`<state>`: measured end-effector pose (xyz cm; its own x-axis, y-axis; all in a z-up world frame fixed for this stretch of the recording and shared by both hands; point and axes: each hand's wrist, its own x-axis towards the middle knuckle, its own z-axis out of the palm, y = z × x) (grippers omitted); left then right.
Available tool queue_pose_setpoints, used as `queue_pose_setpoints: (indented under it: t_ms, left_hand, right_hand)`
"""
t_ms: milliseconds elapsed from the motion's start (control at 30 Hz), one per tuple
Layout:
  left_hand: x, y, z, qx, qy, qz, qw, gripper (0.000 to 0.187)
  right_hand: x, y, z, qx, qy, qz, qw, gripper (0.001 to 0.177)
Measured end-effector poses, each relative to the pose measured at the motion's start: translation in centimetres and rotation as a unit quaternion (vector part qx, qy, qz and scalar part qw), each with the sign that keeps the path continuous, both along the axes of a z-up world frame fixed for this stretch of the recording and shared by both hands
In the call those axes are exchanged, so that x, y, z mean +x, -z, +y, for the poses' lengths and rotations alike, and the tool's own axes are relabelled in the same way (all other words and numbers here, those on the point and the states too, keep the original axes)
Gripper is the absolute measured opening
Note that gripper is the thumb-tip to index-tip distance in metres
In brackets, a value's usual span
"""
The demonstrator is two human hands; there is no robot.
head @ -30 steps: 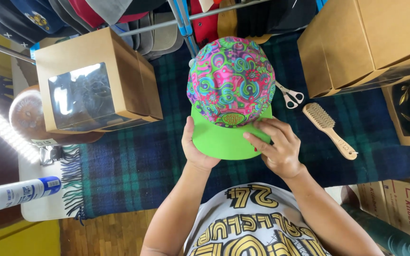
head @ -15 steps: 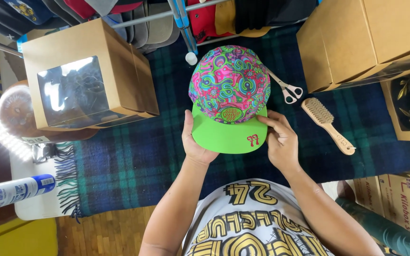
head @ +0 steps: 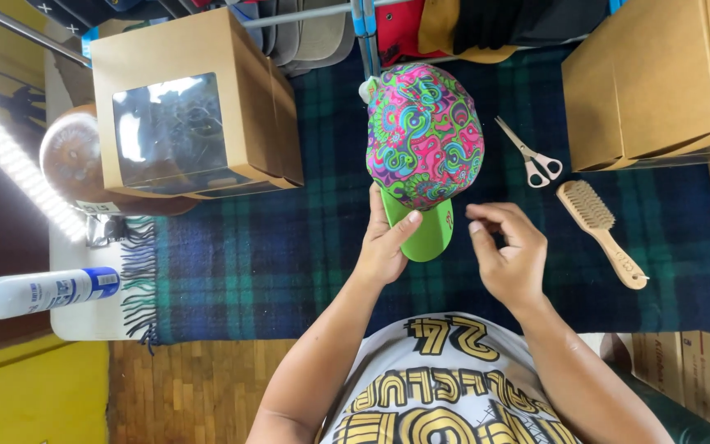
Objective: The person takes colorful baseball caps from a storage rack, brushes them with a wooden-handled brush, and then folds and assembles cardboard boxes to place the hats inside for shipping.
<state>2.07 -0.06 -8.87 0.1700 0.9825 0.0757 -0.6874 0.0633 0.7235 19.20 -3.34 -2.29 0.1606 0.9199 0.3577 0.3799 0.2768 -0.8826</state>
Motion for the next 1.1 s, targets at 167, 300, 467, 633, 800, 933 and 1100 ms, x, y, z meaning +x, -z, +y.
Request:
queue_pose_setpoints:
  t_ms: [167, 300, 467, 633, 800, 933, 1100]
  left_hand:
    - [0.3, -1.3, -0.1, 0.005, -0.015, -0.008, 1.0, 0.068]
    - [1.0, -2.0, -0.8, 0.022, -0.028, -0.04, 0.999, 0.081]
    - [-0.5, -6.3, -1.2, 0.153, 0.042, 0.153, 0.975, 0.079]
    - [-0.7, -9.6, -0.1, 0.268, -0.068, 0.483, 0.831, 0.071]
    - [0.8, -8.6, 0.6, 0.251, -0.241, 0.547, 0.762, 0.037]
    - [1.3, -8.3, 1.3, 0.256, -0.278, 0.55, 0.745, 0.029]
    - [1.7, -9.0, 1.2, 0.264, -0.292, 0.529, 0.752, 0.024]
  right_hand:
    - [-0.8, -1.3, 0.1, 0.034, -0.038, -0.006, 0.999, 0.017]
    - [-0.7, -1.9, 0.0, 0.128, -0.12, -0.104, 0.979, 0.052]
    - [-0.1, 0.4, -1.1, 0.078, -0.032, -0.169, 0.982, 0.026]
    - [0.3, 0.6, -0.2, -0.102, 0.043, 0.258, 0.96, 0.009]
    - [-1.2, -0.6, -0.3, -0.148, -0.008, 0.381, 0.913, 0.014]
    - [-0.6, 0.1, -0.8, -0.147, -0.001, 0.309, 0.94, 0.016]
    - [-1.0, -1.1, -1.2, -0.126, 0.018, 0.176, 0.976, 0.018]
